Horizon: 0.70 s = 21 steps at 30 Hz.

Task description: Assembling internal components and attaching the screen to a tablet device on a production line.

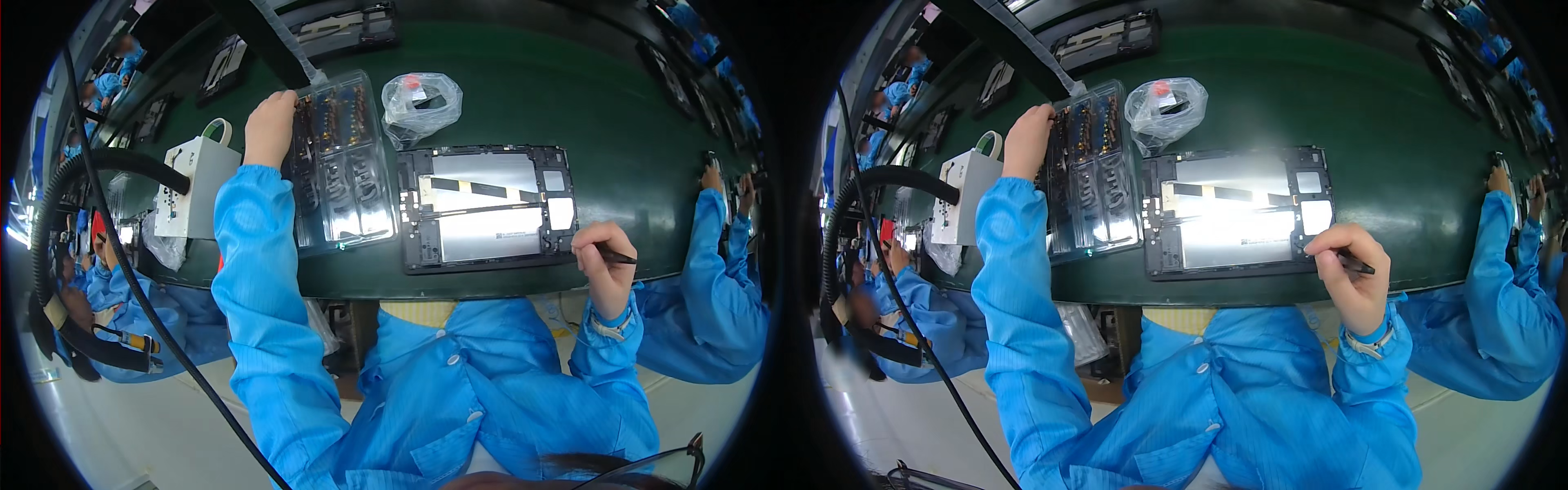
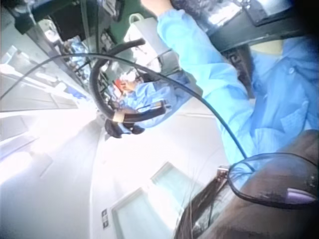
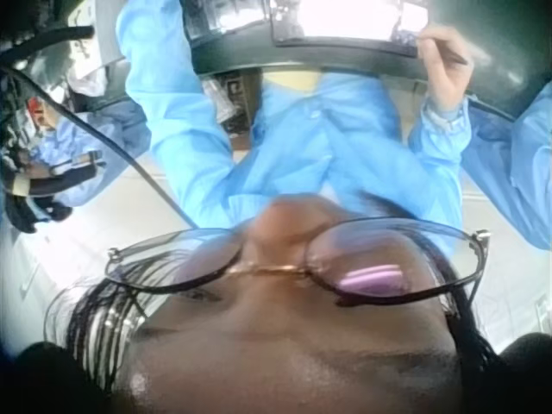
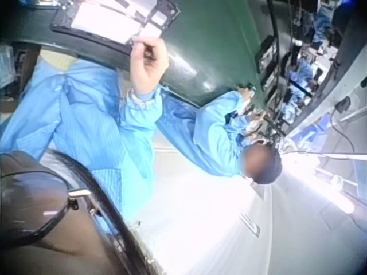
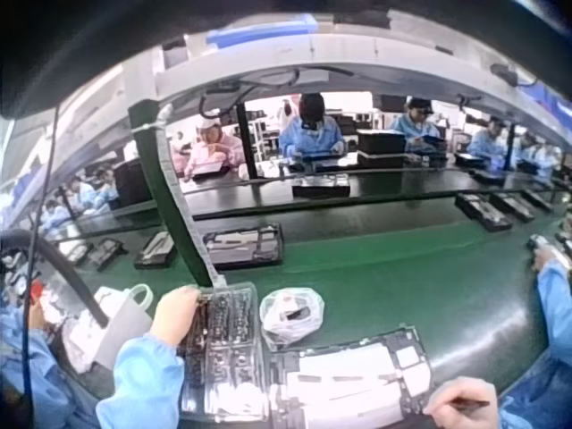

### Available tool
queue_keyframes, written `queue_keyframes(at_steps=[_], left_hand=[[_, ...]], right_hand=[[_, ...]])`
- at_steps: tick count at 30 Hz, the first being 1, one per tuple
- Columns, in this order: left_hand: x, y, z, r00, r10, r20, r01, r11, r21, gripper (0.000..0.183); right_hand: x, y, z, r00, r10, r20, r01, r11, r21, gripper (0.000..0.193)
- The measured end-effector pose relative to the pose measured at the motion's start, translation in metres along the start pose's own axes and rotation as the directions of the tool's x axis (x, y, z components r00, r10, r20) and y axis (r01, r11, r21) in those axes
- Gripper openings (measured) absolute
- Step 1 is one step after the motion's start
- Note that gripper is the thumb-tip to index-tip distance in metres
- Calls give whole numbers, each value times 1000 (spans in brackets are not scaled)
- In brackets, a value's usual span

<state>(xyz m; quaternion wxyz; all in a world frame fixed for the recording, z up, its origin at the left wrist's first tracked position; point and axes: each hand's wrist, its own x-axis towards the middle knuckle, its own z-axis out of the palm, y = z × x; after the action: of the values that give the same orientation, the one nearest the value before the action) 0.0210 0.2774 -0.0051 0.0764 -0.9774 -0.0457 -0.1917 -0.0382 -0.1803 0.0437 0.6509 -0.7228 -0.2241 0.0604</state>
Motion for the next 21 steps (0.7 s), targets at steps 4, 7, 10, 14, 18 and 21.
queue_keyframes(at_steps=[4,7,10,14,18,21], left_hand=[[-23,14,-63,990,-73,-124,44,974,-221,8],[-52,46,-122,964,-165,-208,34,854,-519,16],[-87,112,-162,936,-147,-318,-63,822,-566,17],[-124,163,-164,805,337,-488,-512,811,-284,20],[-134,193,-149,731,381,-566,-568,800,-193,20],[-138,199,-145,752,410,-516,-575,791,-208,20]], right_hand=[[5,-3,9,996,32,88,-29,999,-43,9],[10,-3,20,959,96,267,-91,995,-32,9],[19,-4,43,895,84,438,-154,980,126,12],[23,-2,84,871,80,484,-290,879,377,18],[13,5,99,963,100,251,-238,754,612,18],[10,4,89,942,165,290,-302,792,530,18]])
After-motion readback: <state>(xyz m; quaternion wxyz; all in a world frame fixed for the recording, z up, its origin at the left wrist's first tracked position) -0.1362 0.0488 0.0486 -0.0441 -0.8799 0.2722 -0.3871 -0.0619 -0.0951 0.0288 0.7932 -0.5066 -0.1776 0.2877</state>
